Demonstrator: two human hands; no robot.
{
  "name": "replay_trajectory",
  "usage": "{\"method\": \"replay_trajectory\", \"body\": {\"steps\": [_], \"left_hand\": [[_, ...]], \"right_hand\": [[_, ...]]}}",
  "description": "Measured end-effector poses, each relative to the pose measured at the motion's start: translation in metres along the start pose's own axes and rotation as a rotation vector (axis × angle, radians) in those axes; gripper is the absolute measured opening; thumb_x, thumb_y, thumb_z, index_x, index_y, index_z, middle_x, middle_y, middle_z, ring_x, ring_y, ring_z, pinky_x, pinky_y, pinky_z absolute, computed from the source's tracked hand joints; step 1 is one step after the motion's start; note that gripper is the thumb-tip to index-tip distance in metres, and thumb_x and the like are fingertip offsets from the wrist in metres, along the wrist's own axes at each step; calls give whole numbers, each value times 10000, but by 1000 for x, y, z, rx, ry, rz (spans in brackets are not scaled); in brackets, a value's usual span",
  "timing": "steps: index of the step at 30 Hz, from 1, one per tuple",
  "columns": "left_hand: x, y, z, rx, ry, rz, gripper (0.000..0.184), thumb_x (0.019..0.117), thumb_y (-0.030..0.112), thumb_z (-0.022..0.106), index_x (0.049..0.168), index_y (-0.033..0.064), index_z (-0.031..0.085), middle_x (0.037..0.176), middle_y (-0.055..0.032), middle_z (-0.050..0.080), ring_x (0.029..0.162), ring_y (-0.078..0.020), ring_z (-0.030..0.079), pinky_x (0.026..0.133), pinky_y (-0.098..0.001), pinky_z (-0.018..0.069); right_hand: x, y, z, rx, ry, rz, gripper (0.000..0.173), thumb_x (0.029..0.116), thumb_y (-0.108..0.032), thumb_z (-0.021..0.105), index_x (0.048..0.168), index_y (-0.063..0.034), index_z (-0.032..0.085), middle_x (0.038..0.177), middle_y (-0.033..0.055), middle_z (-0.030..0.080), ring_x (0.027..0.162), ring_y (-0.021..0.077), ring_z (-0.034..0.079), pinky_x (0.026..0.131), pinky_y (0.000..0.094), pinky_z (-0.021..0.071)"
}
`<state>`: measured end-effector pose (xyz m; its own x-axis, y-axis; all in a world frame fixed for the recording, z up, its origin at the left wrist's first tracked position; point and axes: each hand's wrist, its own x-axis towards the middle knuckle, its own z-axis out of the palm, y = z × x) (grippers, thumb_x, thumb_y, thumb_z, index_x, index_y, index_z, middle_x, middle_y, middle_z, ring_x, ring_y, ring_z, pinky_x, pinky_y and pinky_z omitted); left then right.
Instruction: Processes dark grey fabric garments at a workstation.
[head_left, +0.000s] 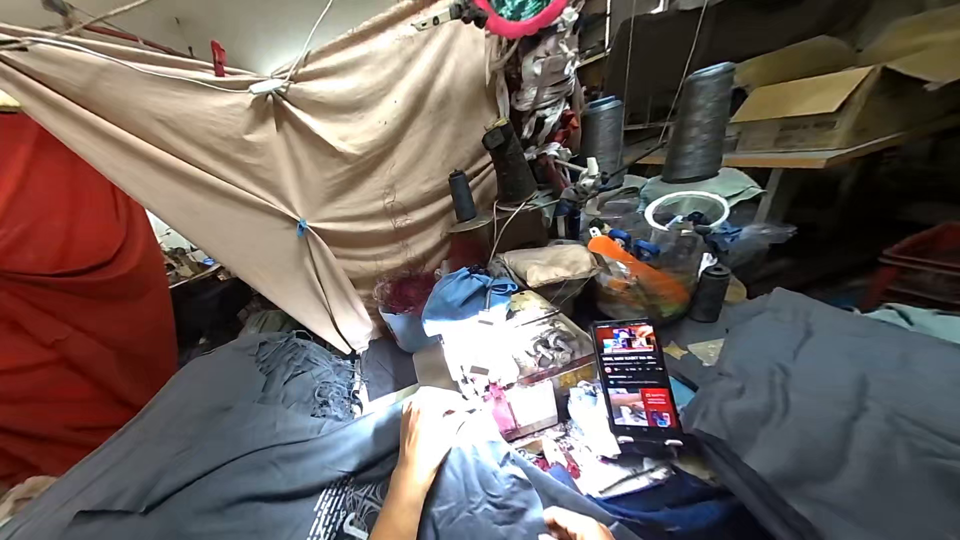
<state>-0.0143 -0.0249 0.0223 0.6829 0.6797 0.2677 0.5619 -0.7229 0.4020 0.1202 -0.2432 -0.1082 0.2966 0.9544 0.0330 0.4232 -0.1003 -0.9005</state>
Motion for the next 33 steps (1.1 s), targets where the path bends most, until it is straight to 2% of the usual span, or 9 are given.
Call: {"method": "replay_trajectory", "body": {"steps": [3, 6, 9, 11, 14, 17, 21, 26, 33], "left_hand": [[-6, -5, 0, -77, 5, -21, 301, 947, 367, 677, 1026, 106, 805, 1105, -81, 760, 1133, -245, 678, 1079, -485, 459], [-11, -4, -4, -129, 60, 17, 274, 951, 325, 679, 993, 84, 805, 1034, -86, 769, 1045, -237, 707, 1004, -491, 508], [-9, -1, 0, -147, 166, 59, 232, 922, 287, 706, 934, 77, 804, 946, -76, 768, 945, -208, 719, 925, -448, 547], [-7, 2, 4, -171, 166, 21, 208, 915, 258, 716, 963, 74, 803, 985, -79, 769, 990, -195, 719, 959, -411, 548], [-7, 5, 12, -171, 144, -10, 217, 929, 224, 694, 999, 41, 789, 1031, -118, 763, 1031, -228, 718, 984, -426, 540], [-11, 7, 16, -145, 149, -25, 243, 943, 210, 674, 1034, 10, 778, 1042, -154, 759, 1032, -264, 719, 985, -442, 539], [-17, 12, 14, -136, 143, -51, 255, 951, 192, 647, 1045, -14, 765, 1046, -177, 751, 1037, -283, 714, 984, -448, 536], [-24, 8, 26, -189, 253, 40, 198, 898, 193, 709, 953, 20, 787, 957, -123, 769, 934, -233, 742, 903, -423, 587], [-17, 8, 31, -244, 277, 34, 186, 842, 210, 754, 934, 54, 793, 948, -78, 772, 925, -186, 738, 886, -396, 589]], "right_hand": [[27, -19, 3, 164, 155, -49, 328, 927, -158, 708, 1178, 53, 703, 1009, 179, 731, 876, 224, 697, 852, 403, 567], [57, -31, 12, 259, 334, -136, 265, 906, -206, 727, 1036, 24, 736, 883, 74, 718, 779, 69, 648, 763, 258, 548], [63, -39, 13, 139, 519, -215, 237, 904, -253, 727, 886, -21, 769, 857, 77, 738, 821, 129, 699, 795, 341, 579], [66, -37, 12, 76, 590, -250, 245, 873, -279, 754, 837, -37, 758, 913, 99, 726, 903, 189, 690, 837, 385, 571], [74, -36, 3, 61, 517, -199, 320, 841, -326, 785, 863, -10, 736, 959, 134, 710, 946, 253, 674, 870, 453, 548], [82, -34, -9, 180, 293, -86, 269, 855, -289, 770, 932, -35, 726, 851, 51, 682, 788, 132, 631, 760, 352, 533], [75, -37, -18, 233, 61, -11, 228, 928, -223, 721, 896, -1, 761, 841, 71, 711, 824, 123, 651, 835, 363, 529], [56, -30, -11, 287, 11, 28, 227, 924, -241, 731, 850, -29, 763, 774, 25, 708, 751, 80, 653, 780, 339, 548], [52, -32, -5, 310, 17, 23, 202, 930, -199, 720, 860, -16, 766, 766, 13, 705, 725, 35, 632, 742, 287, 528]]}}
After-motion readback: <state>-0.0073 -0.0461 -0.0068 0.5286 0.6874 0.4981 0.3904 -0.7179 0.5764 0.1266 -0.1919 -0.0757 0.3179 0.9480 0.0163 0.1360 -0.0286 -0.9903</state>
